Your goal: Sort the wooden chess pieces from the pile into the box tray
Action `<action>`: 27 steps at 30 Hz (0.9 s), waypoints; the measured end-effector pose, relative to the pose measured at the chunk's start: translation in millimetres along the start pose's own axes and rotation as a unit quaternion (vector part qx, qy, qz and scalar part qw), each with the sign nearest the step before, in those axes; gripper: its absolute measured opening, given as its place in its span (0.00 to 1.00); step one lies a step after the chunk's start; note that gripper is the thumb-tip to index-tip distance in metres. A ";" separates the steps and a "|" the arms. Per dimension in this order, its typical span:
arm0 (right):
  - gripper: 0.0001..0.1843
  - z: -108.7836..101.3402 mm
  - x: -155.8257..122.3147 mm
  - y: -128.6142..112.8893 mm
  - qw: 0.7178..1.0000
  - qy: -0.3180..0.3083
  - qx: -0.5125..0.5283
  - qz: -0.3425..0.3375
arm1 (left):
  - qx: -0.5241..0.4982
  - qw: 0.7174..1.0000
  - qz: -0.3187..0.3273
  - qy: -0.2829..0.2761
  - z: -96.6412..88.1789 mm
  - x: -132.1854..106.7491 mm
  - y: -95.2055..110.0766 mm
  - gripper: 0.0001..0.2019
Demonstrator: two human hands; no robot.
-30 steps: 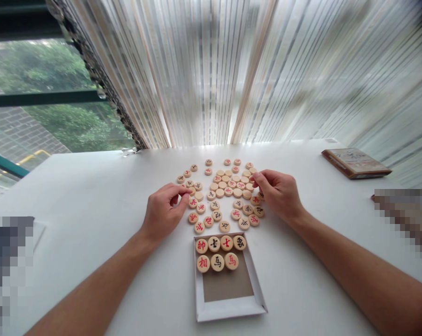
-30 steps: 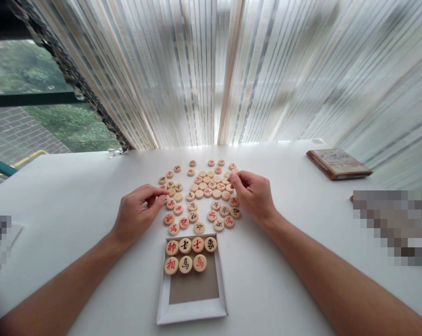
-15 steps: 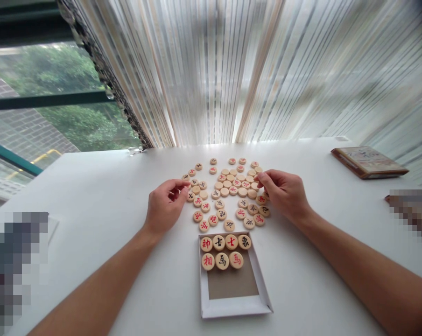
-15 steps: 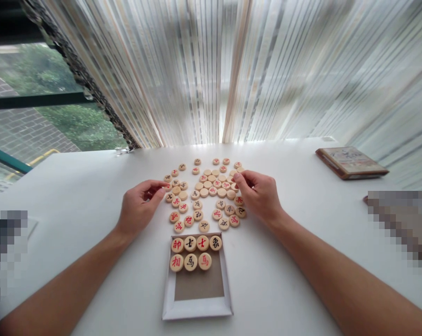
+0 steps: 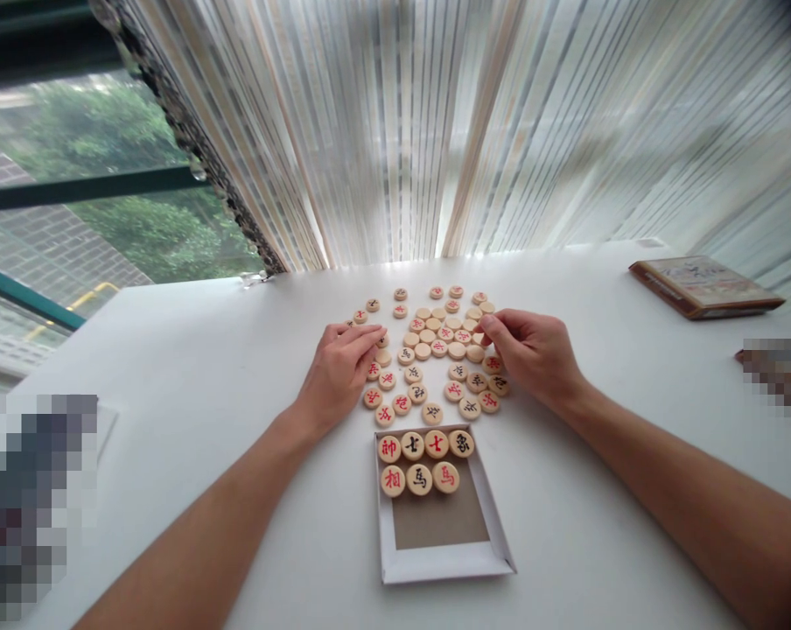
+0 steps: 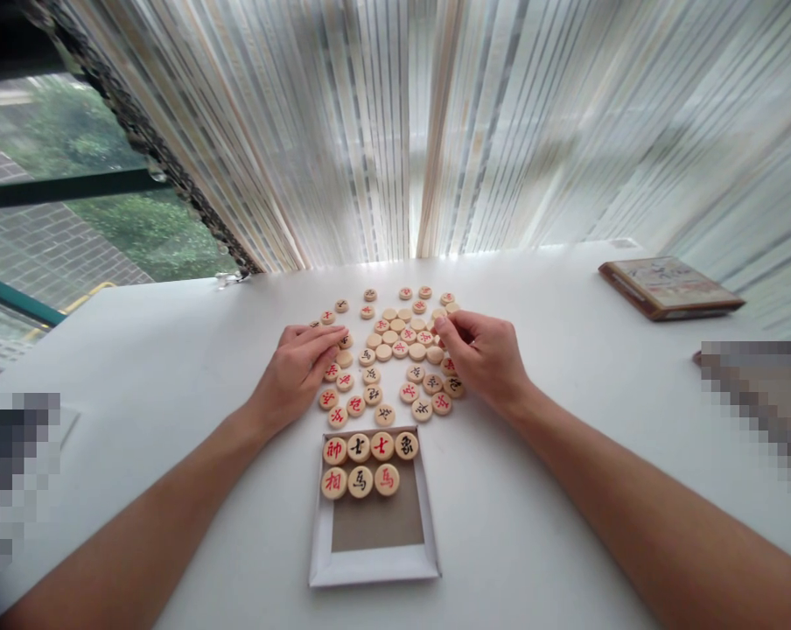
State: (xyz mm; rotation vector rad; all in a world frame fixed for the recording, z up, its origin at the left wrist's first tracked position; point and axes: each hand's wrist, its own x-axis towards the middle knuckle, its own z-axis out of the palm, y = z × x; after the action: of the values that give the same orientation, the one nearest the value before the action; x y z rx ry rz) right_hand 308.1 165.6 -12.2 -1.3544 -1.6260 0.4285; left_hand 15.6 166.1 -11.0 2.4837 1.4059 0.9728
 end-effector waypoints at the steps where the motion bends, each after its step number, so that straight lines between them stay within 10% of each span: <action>1: 0.23 0.0 0.0 -0.4 1.000 0.000 0.000 -0.001 | 0.000 1.000 0.003 -0.004 -0.3 0.0 0.4 0.16; 27: 0.22 0.4 1.9 -1.4 1.000 0.001 0.004 -0.007 | -0.008 1.000 -0.020 0.011 -6.9 0.1 -1.8 0.11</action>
State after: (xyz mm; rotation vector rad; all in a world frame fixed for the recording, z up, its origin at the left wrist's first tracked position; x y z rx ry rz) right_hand 307.1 166.9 -10.6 -1.3363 -1.6292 0.4237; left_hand 10.3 165.8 -6.2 2.4323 1.4430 1.0034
